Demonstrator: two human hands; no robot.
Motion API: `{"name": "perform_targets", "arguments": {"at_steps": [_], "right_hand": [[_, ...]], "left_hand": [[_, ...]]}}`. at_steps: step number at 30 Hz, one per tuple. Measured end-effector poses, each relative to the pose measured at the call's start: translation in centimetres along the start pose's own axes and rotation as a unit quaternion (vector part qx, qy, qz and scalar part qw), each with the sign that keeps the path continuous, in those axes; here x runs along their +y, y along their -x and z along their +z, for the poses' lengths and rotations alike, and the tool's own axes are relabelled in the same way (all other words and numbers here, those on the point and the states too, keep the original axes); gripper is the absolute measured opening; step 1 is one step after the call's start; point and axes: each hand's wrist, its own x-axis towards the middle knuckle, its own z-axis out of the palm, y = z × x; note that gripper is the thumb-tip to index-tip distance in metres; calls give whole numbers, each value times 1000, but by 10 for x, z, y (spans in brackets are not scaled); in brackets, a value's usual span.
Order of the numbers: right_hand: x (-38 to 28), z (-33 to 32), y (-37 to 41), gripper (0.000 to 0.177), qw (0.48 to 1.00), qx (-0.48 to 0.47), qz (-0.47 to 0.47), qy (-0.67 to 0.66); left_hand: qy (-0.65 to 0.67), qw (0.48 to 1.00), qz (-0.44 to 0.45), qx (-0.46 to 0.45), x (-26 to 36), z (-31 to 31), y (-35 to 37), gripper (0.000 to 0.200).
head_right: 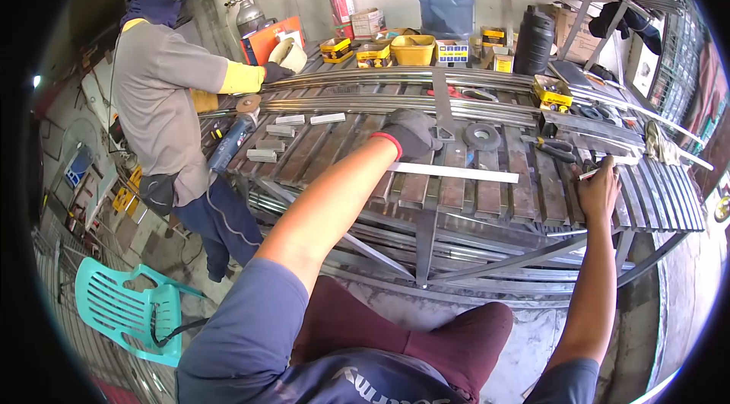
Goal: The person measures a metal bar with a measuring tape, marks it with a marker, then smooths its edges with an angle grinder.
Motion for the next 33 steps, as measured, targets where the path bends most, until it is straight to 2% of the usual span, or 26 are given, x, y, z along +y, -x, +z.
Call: {"name": "perform_targets", "arguments": {"at_steps": [4, 8, 11, 13, 15, 17, 19, 20, 21, 23, 25, 27, 28, 29, 31, 33], "right_hand": [[-8, -7, 2, 78, 1000, 8, -4, 5], [-7, -8, 3, 78, 1000, 8, -12, -5], [-8, -11, 7, 81, 1000, 14, -9, 7], [-11, -17, 8, 81, 1000, -2, -3, 6], [-14, -19, 9, 82, 1000, -12, 13, 13], [-13, -21, 9, 87, 1000, -27, 16, -4], [-12, -18, 10, 87, 1000, -9, 17, -1], [-11, -17, 9, 86, 1000, -8, 20, -3], [-9, -15, 9, 87, 1000, -9, 18, -2], [-6, -12, 8, 88, 1000, -12, 12, -2], [-4, -11, 4, 94, 1000, -19, 18, 8], [-7, -13, 6, 95, 999, -28, 20, 20], [-9, -12, 8, 93, 999, 5, -7, 32], [-7, -13, 7, 84, 999, -10, -26, 45], [0, -5, 2, 72, 993, -6, -68, 96], [-35, -10, 11, 60, 995, 63, -68, 45]], "left_hand": [[-75, 997, -9, -13, 16, 1, -14, 57], [-58, 993, 11, 102, 9, 27, -21, 53], [-128, 980, -17, 151, 21, 5, 8, 47], [-63, 956, 51, 282, 10, -10, 28, 37], [-117, 913, 77, 384, 15, -43, 69, 32], [-35, 918, 62, 390, 20, -79, 127, 54], [27, 909, 74, 409, 17, -118, 204, 48], [42, 866, 87, 491, 9, -111, 244, 68], [82, 845, 75, 523, 2, -106, 289, 64], [231, 809, -14, 541, -13, -78, 374, 56], [454, 712, -118, 523, -27, -37, 449, 51], [627, 605, -162, 463, -40, -3, 509, 49], [685, 563, -176, 427, -45, 10, 531, 49], [715, 544, -198, 393, -50, 25, 550, 50], [650, 550, -335, 403, -33, 44, 575, 48], [608, 542, -439, 380, -34, 64, 588, 44]]}}
